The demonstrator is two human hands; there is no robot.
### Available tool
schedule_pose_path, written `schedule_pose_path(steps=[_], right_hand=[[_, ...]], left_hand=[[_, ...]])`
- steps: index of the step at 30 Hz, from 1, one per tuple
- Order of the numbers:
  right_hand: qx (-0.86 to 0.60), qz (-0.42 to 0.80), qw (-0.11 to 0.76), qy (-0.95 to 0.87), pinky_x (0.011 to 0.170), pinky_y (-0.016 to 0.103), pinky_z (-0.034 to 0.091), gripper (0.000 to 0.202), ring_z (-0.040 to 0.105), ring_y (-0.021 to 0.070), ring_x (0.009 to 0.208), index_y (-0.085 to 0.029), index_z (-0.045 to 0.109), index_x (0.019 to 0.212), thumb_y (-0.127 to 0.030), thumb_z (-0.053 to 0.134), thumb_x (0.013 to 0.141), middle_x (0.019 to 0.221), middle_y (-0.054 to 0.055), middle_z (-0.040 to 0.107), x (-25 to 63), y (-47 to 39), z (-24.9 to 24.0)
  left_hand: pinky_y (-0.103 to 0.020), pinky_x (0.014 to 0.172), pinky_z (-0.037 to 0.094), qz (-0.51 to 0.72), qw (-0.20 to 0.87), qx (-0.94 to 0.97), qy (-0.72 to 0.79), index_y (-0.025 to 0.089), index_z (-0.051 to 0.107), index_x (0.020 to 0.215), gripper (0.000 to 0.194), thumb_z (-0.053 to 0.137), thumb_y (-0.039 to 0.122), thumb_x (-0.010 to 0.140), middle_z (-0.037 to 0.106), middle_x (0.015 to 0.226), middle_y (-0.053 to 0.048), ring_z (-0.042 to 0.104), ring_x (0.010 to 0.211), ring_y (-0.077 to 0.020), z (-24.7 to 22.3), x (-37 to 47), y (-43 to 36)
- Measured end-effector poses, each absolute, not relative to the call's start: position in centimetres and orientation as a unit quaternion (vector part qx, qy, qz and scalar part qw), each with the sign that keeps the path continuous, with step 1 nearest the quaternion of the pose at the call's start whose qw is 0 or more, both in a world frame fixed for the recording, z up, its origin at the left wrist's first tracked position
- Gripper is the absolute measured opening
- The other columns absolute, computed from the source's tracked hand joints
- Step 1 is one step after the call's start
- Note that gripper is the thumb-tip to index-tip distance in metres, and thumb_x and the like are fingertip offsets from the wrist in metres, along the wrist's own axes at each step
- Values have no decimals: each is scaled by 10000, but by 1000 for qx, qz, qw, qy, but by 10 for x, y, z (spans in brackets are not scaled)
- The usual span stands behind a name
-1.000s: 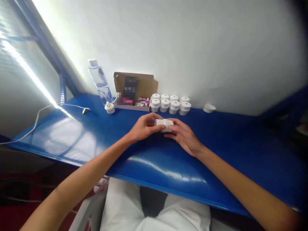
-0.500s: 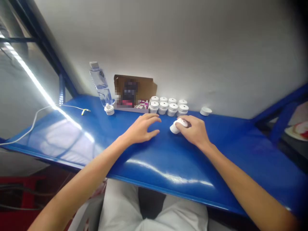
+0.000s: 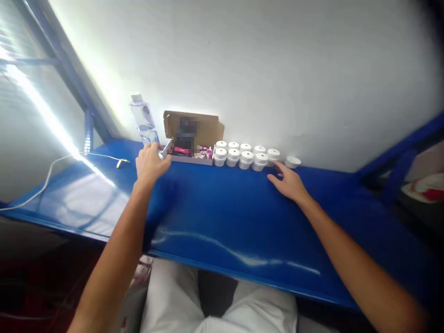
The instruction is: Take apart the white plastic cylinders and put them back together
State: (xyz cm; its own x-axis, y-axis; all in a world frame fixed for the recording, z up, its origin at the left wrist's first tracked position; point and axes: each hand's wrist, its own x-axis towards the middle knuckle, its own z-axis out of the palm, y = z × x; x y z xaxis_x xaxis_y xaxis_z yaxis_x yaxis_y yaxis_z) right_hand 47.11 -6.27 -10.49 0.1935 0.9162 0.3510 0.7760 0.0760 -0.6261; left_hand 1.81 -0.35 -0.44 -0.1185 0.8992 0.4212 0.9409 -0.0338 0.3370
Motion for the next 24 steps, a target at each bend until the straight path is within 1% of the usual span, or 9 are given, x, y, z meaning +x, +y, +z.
schedule_pose_path(steps=[3,5,8,10,12,15,17,20,24], right_hand=[[-682,81,342,-641,1022,547,547,730,716,354,1103,-168,508,1513,-435,645,848,1478,185,591,471,-61,-103],[-680,57,348,-642,1057,536,525,698,688,352,1169,-147,512,1510,-395,606,864,1480,186,589,475,-61,-102],[-696,-20,349,-627,1171,553,407,679,497,370,1419,-119,494,1514,-356,561,881,1563,197,495,487,-61,-102],[-723,-41,321,-610,1181,593,368,713,410,393,1478,-128,440,1548,-368,559,887,1595,202,449,495,-63,-101],[-754,-25,303,-583,1125,597,422,758,494,410,1407,-145,384,1578,-383,571,883,1517,209,537,502,-65,-99],[-785,-10,310,-537,1033,544,498,839,648,404,1203,-127,360,1581,-383,635,830,1225,189,723,505,-67,-95],[-786,-10,304,-538,997,515,516,786,680,395,1128,-144,474,1509,-367,675,783,1122,163,752,502,-69,-90],[-764,7,297,-572,930,467,543,549,709,354,1031,-209,653,1276,-331,692,742,1067,121,759,495,-72,-83],[-726,60,361,-582,798,419,574,511,725,293,867,-236,610,1140,-379,783,681,997,80,754,471,-77,-72]], left_hand=[[-491,977,494,-249,23,-653,-714,196,647,1151,414,637,442,819,656,1211,-170,623,1131,-376,-6,12,-1],[-482,989,493,-244,16,-645,-724,196,637,1169,428,639,436,815,647,1247,-170,626,1142,-371,-7,8,1],[-473,1001,493,-241,6,-639,-730,186,601,1235,493,646,429,809,641,1284,-179,626,1172,-370,-10,4,5],[-480,998,494,-237,-4,-639,-732,172,556,1304,576,655,434,801,643,1294,-196,623,1191,-382,-14,2,8],[-491,990,494,-233,-15,-638,-733,161,511,1356,641,659,435,796,641,1306,-212,620,1204,-395,-18,1,11],[-495,977,495,-230,-16,-638,-734,161,519,1332,599,641,409,800,634,1308,-218,618,1207,-401,-24,-1,15],[-490,962,500,-228,-11,-648,-727,164,568,1246,513,634,399,795,640,1269,-211,625,1183,-399,-27,0,17],[-469,932,511,-232,-19,-684,-691,171,612,1135,439,652,409,767,664,1177,-175,640,1118,-374,-29,5,18],[-398,890,525,-260,-123,-770,-570,192,638,1075,451,741,416,698,698,1056,-81,663,990,-288,-31,30,10]])
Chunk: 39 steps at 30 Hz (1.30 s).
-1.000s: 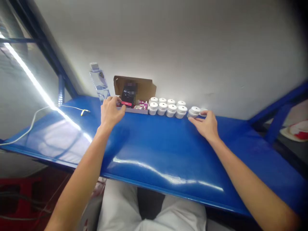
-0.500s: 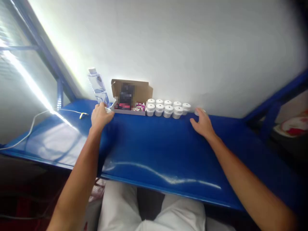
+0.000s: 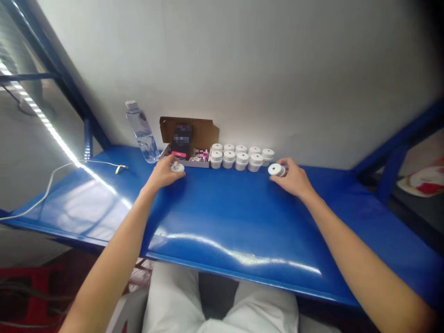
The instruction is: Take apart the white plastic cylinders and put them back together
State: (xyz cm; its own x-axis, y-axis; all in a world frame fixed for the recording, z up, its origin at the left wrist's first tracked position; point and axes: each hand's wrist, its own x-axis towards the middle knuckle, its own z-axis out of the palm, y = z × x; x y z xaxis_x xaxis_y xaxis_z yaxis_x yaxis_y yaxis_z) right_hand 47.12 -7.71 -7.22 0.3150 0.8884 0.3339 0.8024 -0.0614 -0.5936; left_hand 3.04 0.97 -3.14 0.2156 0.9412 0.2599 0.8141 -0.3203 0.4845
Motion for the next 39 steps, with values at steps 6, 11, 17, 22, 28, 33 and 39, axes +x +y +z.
schedule_pose_path(steps=[6,11,17,22,28,33,39], right_hand=[[-517,210,483,-675,904,405,592,418,725,259,1023,-252,599,1098,-512,761,813,1110,67,752,385,-99,-58],[-450,159,433,-765,1010,425,548,437,667,266,1174,-267,615,1317,-380,691,901,1301,75,691,337,-121,-55],[-462,194,406,-764,905,392,581,389,709,243,997,-256,636,1203,-292,729,827,1157,45,730,344,-123,-56],[-441,207,448,-750,859,370,597,373,723,233,931,-254,617,1103,-244,762,759,1067,28,735,348,-123,-58],[-454,180,448,-749,841,401,607,351,730,249,891,-251,650,1088,-365,795,789,1045,47,758,341,-129,-61],[-492,277,459,-686,762,396,633,331,754,251,813,-237,674,1085,-485,728,871,948,47,782,337,-130,-67],[-401,89,470,-781,1038,463,558,285,707,277,1125,-272,689,1150,-317,748,875,1210,79,738,336,-134,-55]], left_hand=[[-326,823,549,277,341,826,354,184,598,1233,614,810,419,706,671,1252,-104,665,1059,-248,-41,94,-34],[-332,852,530,270,402,829,281,199,537,1321,650,808,340,747,723,1123,-84,678,981,-221,-49,123,-61],[-315,839,493,288,455,796,278,195,536,1191,604,860,299,692,726,1042,-53,662,932,-191,-48,125,-63],[-301,825,503,323,541,725,277,170,561,1034,548,914,314,641,708,962,-42,687,871,-171,-39,120,-60],[-277,662,499,261,603,694,294,125,612,1035,488,761,539,824,709,783,-55,680,661,-158,-37,118,-61],[-291,823,523,293,613,694,238,160,595,1059,558,919,387,664,708,966,-43,683,869,-160,-37,118,-62],[-252,641,492,245,630,676,294,142,608,1038,517,799,551,784,706,780,-45,679,677,-151,-34,116,-62]])
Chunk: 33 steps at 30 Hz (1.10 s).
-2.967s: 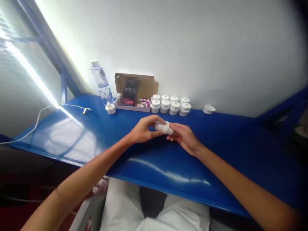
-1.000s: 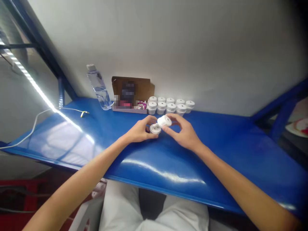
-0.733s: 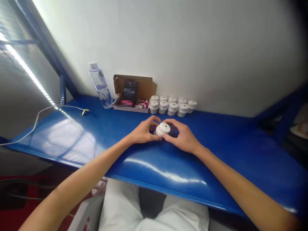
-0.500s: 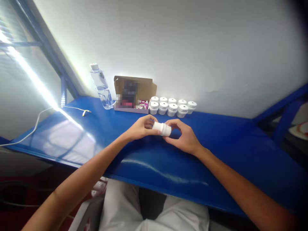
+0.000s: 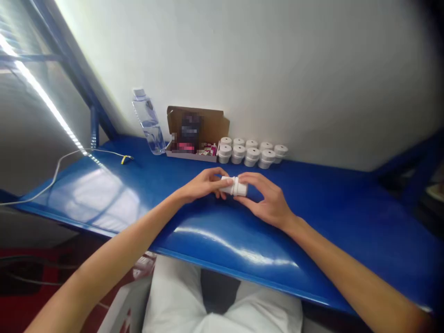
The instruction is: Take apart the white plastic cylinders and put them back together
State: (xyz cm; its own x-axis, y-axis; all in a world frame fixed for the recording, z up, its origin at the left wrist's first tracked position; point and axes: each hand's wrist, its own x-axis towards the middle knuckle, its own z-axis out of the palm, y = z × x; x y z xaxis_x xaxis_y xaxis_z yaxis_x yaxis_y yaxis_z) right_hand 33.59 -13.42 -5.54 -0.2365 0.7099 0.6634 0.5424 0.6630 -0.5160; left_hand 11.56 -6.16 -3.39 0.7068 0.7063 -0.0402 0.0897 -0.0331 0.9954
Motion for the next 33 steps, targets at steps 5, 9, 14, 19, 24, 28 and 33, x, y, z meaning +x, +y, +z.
schedule_pose_path(steps=[5,9,14,19,24,28,33], right_hand=[[-441,183,477,-738,978,468,607,351,742,289,1041,-277,694,1129,-382,817,817,1138,66,764,334,-134,-57],[-478,319,504,-644,891,437,651,398,768,281,971,-250,699,1131,-471,807,818,1089,62,784,331,-132,-63],[-459,270,536,-655,975,444,623,439,743,282,1052,-252,708,1173,-427,839,793,1176,68,752,329,-134,-61],[-438,189,520,-709,985,458,618,367,725,279,1079,-273,701,1182,-382,797,845,1175,69,740,331,-136,-60],[-385,21,484,-786,1048,481,565,274,691,280,1148,-325,691,1163,-252,723,901,1226,73,711,334,-138,-55],[-377,2,482,-791,1026,477,573,322,696,281,1126,-312,658,1198,-251,739,892,1216,85,702,334,-138,-53],[-418,83,495,-757,1031,504,575,304,692,301,1132,-291,679,1123,-334,795,846,1191,87,715,332,-138,-55]], left_hand=[[-265,706,516,254,622,688,275,143,622,1060,494,791,531,803,725,854,-60,687,761,-158,-37,116,-62],[-298,849,525,297,621,679,255,166,590,1066,559,914,395,674,724,991,-50,683,922,-172,-45,118,-62],[-291,762,533,281,648,661,254,163,566,1104,580,902,398,694,736,899,-42,697,802,-167,-42,119,-62],[-238,581,476,262,636,666,288,140,594,1049,495,795,518,801,710,735,-37,677,611,-146,-36,119,-62],[-230,468,403,243,655,638,324,131,605,872,569,533,693,926,640,601,-30,617,475,-127,-38,124,-66],[-217,516,421,271,664,627,304,145,574,882,489,636,630,900,619,634,3,619,523,-106,-37,128,-69],[-231,588,447,263,681,622,283,145,560,919,466,668,598,890,648,719,-18,654,615,-122,-35,126,-70]])
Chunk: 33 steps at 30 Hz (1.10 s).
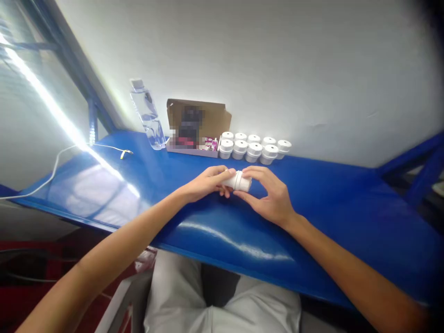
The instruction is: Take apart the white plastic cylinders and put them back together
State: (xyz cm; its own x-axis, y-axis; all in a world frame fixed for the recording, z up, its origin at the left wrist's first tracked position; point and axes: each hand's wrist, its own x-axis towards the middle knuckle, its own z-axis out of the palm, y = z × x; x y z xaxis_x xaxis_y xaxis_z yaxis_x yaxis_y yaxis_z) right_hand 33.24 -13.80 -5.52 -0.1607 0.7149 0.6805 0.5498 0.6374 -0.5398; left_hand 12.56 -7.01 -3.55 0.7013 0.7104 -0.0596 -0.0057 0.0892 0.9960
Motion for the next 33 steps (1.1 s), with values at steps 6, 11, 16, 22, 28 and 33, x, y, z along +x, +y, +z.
schedule_pose_path(steps=[6,11,16,22,28,33], right_hand=[[-502,436,502,-553,640,393,674,436,747,254,793,-215,710,1016,-574,804,787,931,66,755,328,-130,-63],[-451,553,499,-492,784,380,661,415,744,219,834,-209,728,1056,-530,804,803,969,52,765,331,-127,-63],[-420,529,522,-521,805,333,618,518,736,199,892,-255,687,1176,-366,900,716,1140,31,744,333,-127,-65],[-483,534,475,-506,576,283,552,438,698,179,651,-164,722,986,-562,780,814,801,63,740,339,-125,-62],[-491,521,452,-532,460,257,458,402,591,136,487,-169,691,911,-554,752,816,663,8,676,345,-123,-60],[-549,443,434,-560,511,295,495,403,635,184,521,-198,643,975,-569,688,824,647,7,680,348,-119,-57]], left_hand=[[-275,813,505,299,644,661,244,158,593,1039,506,901,373,701,671,1005,-43,660,897,-152,-37,123,-71],[-294,824,505,316,627,663,259,160,598,1045,531,921,331,660,668,988,-40,655,888,-161,-40,125,-69],[-315,848,505,333,609,665,276,150,610,1027,491,903,342,682,680,1010,-54,667,896,-171,-39,123,-66],[-307,824,514,359,604,670,240,149,618,1013,525,938,245,608,670,1019,-49,659,896,-167,-39,123,-65],[-340,863,522,346,590,698,212,144,591,942,480,930,267,625,679,985,-56,665,921,-188,-49,128,-69],[-336,905,519,372,459,775,224,152,632,968,375,871,285,711,673,1028,-66,645,982,-198,-53,131,-72]])
